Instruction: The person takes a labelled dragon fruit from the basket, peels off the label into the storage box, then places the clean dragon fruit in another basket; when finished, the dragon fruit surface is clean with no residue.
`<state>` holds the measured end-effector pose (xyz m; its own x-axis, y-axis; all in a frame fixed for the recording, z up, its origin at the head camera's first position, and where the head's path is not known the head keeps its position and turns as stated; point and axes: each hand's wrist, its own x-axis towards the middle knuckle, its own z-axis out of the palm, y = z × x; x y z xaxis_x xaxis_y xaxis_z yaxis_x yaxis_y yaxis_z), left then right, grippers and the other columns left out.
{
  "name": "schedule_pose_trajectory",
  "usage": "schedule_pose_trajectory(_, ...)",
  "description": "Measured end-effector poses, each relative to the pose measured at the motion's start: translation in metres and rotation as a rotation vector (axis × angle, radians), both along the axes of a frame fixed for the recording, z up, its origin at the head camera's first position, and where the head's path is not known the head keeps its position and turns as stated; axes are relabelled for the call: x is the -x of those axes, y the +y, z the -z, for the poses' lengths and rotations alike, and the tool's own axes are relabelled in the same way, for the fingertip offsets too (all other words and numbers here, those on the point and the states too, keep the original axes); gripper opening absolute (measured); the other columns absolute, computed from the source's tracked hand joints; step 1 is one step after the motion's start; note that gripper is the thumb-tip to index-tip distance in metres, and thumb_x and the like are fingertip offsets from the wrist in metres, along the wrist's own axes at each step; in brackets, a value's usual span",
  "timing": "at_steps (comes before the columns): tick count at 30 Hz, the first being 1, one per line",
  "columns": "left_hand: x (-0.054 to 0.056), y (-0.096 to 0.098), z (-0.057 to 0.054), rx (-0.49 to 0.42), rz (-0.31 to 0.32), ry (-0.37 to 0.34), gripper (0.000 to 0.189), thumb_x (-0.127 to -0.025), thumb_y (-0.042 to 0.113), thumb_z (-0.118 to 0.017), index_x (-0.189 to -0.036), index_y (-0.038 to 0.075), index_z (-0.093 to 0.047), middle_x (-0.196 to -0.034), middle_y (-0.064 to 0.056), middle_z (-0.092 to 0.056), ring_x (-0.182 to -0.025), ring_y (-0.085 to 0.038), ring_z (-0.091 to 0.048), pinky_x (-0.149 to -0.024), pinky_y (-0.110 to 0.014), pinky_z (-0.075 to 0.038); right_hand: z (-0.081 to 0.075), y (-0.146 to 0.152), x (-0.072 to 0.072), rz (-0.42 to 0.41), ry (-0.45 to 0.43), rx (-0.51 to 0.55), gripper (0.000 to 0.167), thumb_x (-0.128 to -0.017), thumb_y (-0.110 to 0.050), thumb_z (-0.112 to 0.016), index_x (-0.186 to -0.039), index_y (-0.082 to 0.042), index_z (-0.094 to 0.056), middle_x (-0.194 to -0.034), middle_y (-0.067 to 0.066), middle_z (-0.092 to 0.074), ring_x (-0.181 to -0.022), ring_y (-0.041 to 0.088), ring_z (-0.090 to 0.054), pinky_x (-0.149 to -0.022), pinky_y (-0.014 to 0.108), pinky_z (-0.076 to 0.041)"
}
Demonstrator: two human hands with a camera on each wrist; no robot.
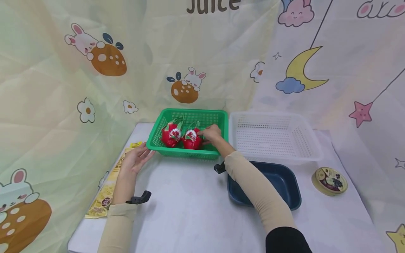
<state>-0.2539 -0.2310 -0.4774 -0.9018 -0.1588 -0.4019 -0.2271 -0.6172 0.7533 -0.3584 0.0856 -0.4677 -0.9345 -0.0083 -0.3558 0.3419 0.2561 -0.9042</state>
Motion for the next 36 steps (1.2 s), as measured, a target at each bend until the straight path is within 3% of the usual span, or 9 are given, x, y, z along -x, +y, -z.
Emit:
schedule_pose_trajectory(5,0.002,-0.002,0.001,-0.009,0.034,-0.010,0.059,-0.103,-0.009,-0.051,-0.159,0.004,-0.040,-0.163,-0.005,-0.039,-0.139,-0.024,-0.049,-0.111,-0.041,-0.048,0.000,0.001,0.001,-0.005,0.009,-0.008,0.059,-0.096,-0.013,-0.076,-0.147,0.004,-0.052,-0.147,0.023,-0.053,-0.104,0.041,-0.074,-0.088,0.048,-0.062)
schedule_pose_trajectory(9,0.002,-0.002,0.000,-0.012,0.041,-0.019,0.061,-0.102,-0.011,-0.051,-0.160,0.005,-0.038,-0.164,-0.006,-0.038,-0.137,-0.024,-0.050,-0.112,-0.041,-0.048,0.001,0.003,0.000,0.014,0.006,-0.001,0.060,-0.095,-0.012,-0.076,-0.148,0.003,-0.051,-0.150,0.023,-0.052,-0.098,0.041,-0.075,-0.087,0.047,-0.063)
schedule_pose_trajectory(21,0.002,-0.002,0.005,-0.020,0.010,-0.023,0.059,-0.102,-0.007,-0.055,-0.158,0.009,-0.044,-0.160,-0.004,-0.044,-0.138,-0.023,-0.049,-0.104,-0.037,-0.054,-0.003,0.004,-0.007,0.064,0.043,0.040,0.058,-0.094,-0.009,-0.074,-0.147,0.000,-0.053,-0.139,0.023,-0.061,-0.094,0.041,-0.076,-0.087,0.050,-0.062)
schedule_pose_trajectory(27,0.002,-0.002,0.008,-0.022,-0.002,-0.030,0.059,-0.102,-0.005,-0.058,-0.157,0.011,-0.046,-0.159,-0.005,-0.045,-0.139,-0.023,-0.048,-0.103,-0.037,-0.055,-0.008,0.006,-0.009,0.062,0.054,0.003,0.056,-0.095,-0.015,-0.075,-0.146,-0.005,-0.056,-0.130,0.020,-0.068,-0.080,0.033,-0.078,-0.084,0.046,-0.063)
schedule_pose_trajectory(36,0.001,-0.001,0.006,-0.054,-0.005,-0.027,0.057,-0.102,-0.007,-0.057,-0.156,0.010,-0.049,-0.158,-0.003,-0.045,-0.140,-0.024,-0.047,-0.106,-0.039,-0.053,-0.021,0.016,-0.011,0.074,0.089,0.183,0.051,-0.096,-0.011,-0.073,-0.142,0.003,-0.057,-0.134,0.022,-0.064,-0.085,0.035,-0.077,-0.089,0.054,-0.060)
